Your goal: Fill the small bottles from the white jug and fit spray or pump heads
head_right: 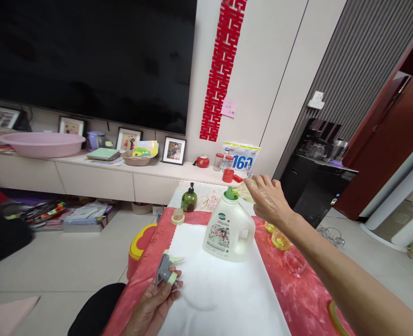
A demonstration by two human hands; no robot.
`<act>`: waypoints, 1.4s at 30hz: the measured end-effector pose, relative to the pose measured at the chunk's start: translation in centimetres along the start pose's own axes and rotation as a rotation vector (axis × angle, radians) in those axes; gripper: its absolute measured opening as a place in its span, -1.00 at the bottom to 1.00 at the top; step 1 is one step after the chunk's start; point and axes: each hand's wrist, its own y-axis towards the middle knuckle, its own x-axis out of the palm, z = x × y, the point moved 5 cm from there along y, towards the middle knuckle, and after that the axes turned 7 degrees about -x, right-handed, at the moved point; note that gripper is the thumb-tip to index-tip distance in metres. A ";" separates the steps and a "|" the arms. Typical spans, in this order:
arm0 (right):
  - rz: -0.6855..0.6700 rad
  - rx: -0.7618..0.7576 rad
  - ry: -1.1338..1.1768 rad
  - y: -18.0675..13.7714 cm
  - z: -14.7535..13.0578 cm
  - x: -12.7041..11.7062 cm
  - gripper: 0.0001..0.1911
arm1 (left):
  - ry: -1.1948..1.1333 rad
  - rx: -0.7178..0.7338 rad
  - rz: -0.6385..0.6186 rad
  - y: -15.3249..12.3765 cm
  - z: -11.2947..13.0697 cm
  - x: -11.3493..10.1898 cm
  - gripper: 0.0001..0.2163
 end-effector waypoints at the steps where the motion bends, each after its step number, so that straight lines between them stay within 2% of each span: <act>1: 0.001 -0.001 -0.002 0.0 0.0 0.0 -0.26 | 0.000 0.001 -0.004 0.0 0.0 0.0 -0.54; 10: 0.015 -0.010 -0.016 0.1 0.0 0.0 -0.26 | 0.008 0.002 0.002 0.2 -0.1 -0.2 -0.49; 17: 0.021 -0.023 -0.027 0.2 -0.1 -0.1 -0.27 | 0.001 0.000 0.004 -0.1 0.1 0.2 -0.54; 26: 0.036 -0.041 -0.043 0.4 -0.2 -0.1 -0.26 | 0.016 0.017 -0.042 0.4 -0.2 -0.3 -0.56; 42: 0.050 -0.080 -0.069 0.7 -0.2 -0.5 -0.29 | 0.007 0.004 -0.024 0.0 0.0 0.2 -0.56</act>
